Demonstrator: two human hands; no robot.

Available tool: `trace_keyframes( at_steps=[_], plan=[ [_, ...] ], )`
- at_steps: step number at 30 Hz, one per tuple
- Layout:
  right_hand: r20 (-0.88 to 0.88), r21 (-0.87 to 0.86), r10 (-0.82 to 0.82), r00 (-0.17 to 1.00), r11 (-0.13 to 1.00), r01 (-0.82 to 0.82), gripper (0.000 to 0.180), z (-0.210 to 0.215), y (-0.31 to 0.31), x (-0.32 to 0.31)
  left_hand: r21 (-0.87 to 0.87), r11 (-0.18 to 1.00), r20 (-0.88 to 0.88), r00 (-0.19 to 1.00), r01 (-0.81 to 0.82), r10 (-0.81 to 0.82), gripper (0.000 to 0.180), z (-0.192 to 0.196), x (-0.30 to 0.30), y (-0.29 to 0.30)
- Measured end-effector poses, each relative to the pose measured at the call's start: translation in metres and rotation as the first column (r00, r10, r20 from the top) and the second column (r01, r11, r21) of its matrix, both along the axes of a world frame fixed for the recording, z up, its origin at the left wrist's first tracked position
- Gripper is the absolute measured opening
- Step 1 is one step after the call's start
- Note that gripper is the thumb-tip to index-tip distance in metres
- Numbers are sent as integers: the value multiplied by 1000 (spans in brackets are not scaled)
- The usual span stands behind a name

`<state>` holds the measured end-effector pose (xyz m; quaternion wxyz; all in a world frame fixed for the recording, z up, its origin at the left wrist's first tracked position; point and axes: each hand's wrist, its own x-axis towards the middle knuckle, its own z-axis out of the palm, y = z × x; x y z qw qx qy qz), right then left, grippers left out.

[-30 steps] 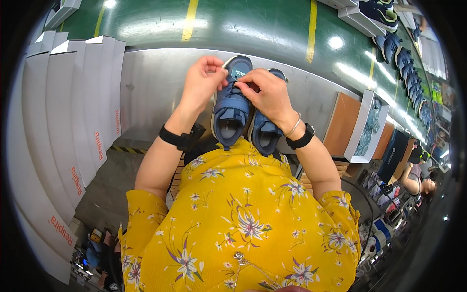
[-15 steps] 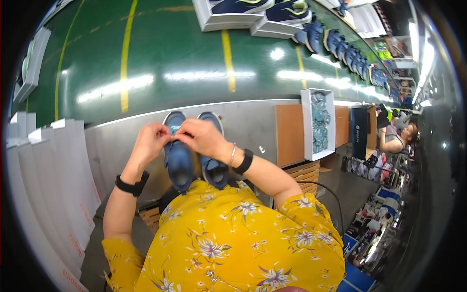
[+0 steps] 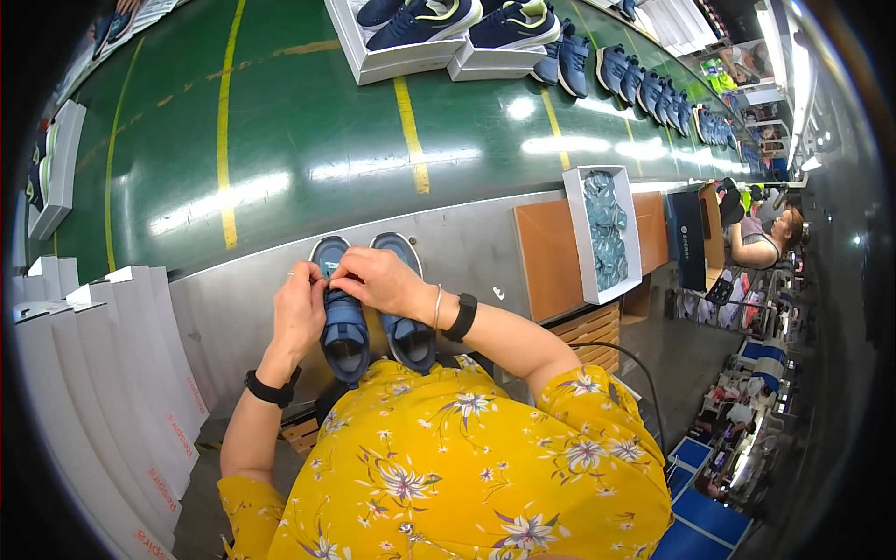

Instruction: Tying laces on shoes and placing them into boxes or onto a conveyor belt.

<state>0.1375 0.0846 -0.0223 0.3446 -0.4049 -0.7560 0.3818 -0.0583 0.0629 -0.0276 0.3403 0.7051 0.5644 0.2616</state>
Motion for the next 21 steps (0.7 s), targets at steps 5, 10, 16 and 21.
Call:
trace_keyframes(
  at_steps=[5, 10, 16, 21],
  plan=[
    [43, 52, -15, 999, 999, 12, 11, -2, 2, 4, -140, 985, 436, 887, -96, 148, 26, -23, 9, -6],
    [33, 47, 13, 999, 999, -14, 14, 4, 4, 9, -265, 942, 679, 654, -204, 333, 29, -45, 20, -9],
    [87, 94, 75, 993, 992, -83, 14, 9, 4, 5, -569, 811, 718, 399, -136, 570, 28, -35, 13, -10],
    [158, 111, 101, 982, 987, -119, 12, 11, 2, 1, -616, 782, 738, 278, -93, 614, 25, -31, 12, -8]
  ],
)
